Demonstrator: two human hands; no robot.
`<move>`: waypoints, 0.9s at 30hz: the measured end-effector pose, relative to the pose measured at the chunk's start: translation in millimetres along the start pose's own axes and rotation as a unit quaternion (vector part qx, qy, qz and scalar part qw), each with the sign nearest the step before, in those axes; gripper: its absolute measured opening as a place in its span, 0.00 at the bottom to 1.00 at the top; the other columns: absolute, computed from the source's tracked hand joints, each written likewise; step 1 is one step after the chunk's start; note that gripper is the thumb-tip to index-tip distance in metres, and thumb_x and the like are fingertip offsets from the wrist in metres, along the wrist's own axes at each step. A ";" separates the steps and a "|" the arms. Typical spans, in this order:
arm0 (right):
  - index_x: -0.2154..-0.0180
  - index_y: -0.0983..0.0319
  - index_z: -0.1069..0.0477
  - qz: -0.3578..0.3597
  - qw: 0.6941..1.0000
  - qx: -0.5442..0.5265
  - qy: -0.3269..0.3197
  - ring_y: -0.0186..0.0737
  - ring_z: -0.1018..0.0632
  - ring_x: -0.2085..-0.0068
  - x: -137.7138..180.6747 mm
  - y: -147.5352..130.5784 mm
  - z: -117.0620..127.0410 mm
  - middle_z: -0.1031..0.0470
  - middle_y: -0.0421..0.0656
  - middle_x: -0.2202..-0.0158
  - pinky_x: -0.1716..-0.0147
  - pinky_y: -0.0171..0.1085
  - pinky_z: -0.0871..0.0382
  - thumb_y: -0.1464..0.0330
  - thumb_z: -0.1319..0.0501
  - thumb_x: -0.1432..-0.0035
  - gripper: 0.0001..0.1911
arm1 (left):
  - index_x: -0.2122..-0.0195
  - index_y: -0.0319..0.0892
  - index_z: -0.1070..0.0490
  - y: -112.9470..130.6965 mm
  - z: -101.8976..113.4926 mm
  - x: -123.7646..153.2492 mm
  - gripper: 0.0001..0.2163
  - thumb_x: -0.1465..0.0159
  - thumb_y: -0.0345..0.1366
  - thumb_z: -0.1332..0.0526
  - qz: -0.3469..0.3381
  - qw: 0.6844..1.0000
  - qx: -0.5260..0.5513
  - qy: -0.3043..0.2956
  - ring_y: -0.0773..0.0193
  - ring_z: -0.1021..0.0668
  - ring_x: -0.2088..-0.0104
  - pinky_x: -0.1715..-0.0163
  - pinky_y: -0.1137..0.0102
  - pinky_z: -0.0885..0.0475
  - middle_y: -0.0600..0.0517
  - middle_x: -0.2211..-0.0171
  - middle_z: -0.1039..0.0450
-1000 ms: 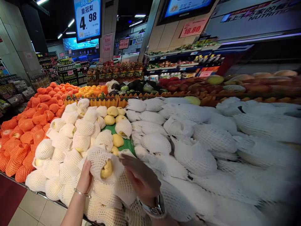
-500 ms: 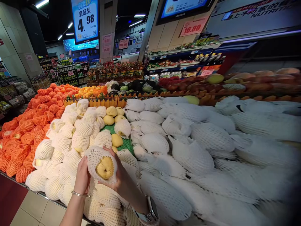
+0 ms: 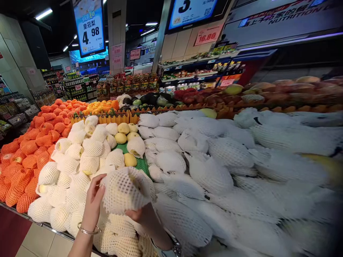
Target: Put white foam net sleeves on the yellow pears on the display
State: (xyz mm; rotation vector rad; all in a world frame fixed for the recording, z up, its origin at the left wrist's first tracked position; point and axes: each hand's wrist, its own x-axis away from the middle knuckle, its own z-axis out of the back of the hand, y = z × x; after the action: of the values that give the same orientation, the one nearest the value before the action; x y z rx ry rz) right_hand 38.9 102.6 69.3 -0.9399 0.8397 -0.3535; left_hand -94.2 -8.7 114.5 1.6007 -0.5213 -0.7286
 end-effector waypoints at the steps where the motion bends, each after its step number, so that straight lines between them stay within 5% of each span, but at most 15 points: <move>1: 0.41 0.57 0.39 -0.006 1.000 -0.010 -0.011 0.54 0.23 0.47 -0.1 0.2 3.3 0.24 0.48 0.49 0.47 0.47 0.26 0.68 0.37 0.49 0.33 | 0.48 0.45 0.28 3.6 2.8 2.0 0.25 0.38 0.57 0.42 -0.028 0.999 -0.032 0.001 0.47 0.32 0.40 0.38 0.53 0.42 0.43 0.42 0.32; 4: 0.32 0.63 0.56 -0.048 0.997 -0.063 -0.026 0.54 0.28 0.40 -0.3 -8.4 9.9 0.34 0.54 0.38 0.44 0.48 0.29 0.70 0.37 0.51 0.48 | 0.40 0.48 0.34 8.4 3.9 8.7 0.35 0.43 0.63 0.40 -0.087 0.993 -0.064 -0.052 0.43 0.45 0.32 0.33 0.52 0.50 0.44 0.33 0.45; 7: 0.31 0.64 0.66 -0.107 0.983 -0.143 -0.048 0.52 0.38 0.34 1.3 -28.3 9.0 0.48 0.55 0.31 0.38 0.49 0.38 0.67 0.36 0.53 0.56 | 0.36 0.46 0.40 0.8 -7.5 14.2 0.45 0.52 0.62 0.32 -0.071 0.990 -0.008 -0.125 0.41 0.40 0.34 0.36 0.53 0.42 0.41 0.35 0.40; 12: 0.30 0.58 0.58 -0.131 0.988 -0.068 -0.043 0.50 0.44 0.31 5.3 -48.3 -2.8 0.49 0.49 0.30 0.34 0.53 0.49 0.61 0.48 0.41 0.40 | 0.42 0.45 0.38 -31.2 -23.4 14.1 0.48 0.61 0.63 0.28 -0.038 0.991 0.114 -0.052 0.41 0.28 0.43 0.42 0.54 0.34 0.42 0.44 0.30; 17: 0.30 0.61 0.58 -0.171 0.984 -0.005 -0.049 0.49 0.54 0.29 -4.9 -39.7 -0.5 0.59 0.46 0.28 0.31 0.53 0.59 0.56 0.53 0.36 0.37 | 0.40 0.44 0.42 -37.5 -12.6 -1.5 0.52 0.64 0.59 0.25 -0.042 0.994 0.067 -0.077 0.40 0.30 0.41 0.39 0.51 0.38 0.41 0.41 0.33; 22: 0.31 0.66 0.56 -0.167 0.973 0.013 -0.161 0.56 0.41 0.33 -28.3 -38.8 40.2 0.53 0.53 0.29 0.36 0.55 0.45 0.43 0.54 0.39 0.46 | 0.43 0.41 0.40 1.4 -5.0 -66.6 0.37 0.50 0.50 0.29 -0.137 0.979 -0.120 -0.089 0.45 0.28 0.43 0.41 0.52 0.35 0.41 0.44 0.31; 27: 0.33 0.56 0.48 -0.211 0.962 0.048 -0.167 0.53 0.40 0.34 -23.9 -34.1 64.2 0.51 0.44 0.29 0.33 0.55 0.49 0.43 0.50 0.40 0.41 | 0.40 0.37 0.45 29.5 -36.4 -171.2 0.37 0.47 0.40 0.31 -0.197 0.904 -0.369 -0.087 0.48 0.32 0.39 0.39 0.56 0.38 0.36 0.41 0.36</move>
State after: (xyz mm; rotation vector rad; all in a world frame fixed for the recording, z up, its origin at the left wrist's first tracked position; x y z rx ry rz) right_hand 75.3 134.0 128.7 -1.0496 0.3052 -0.5799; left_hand -186.0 131.3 173.6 0.9244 -0.0087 -1.2095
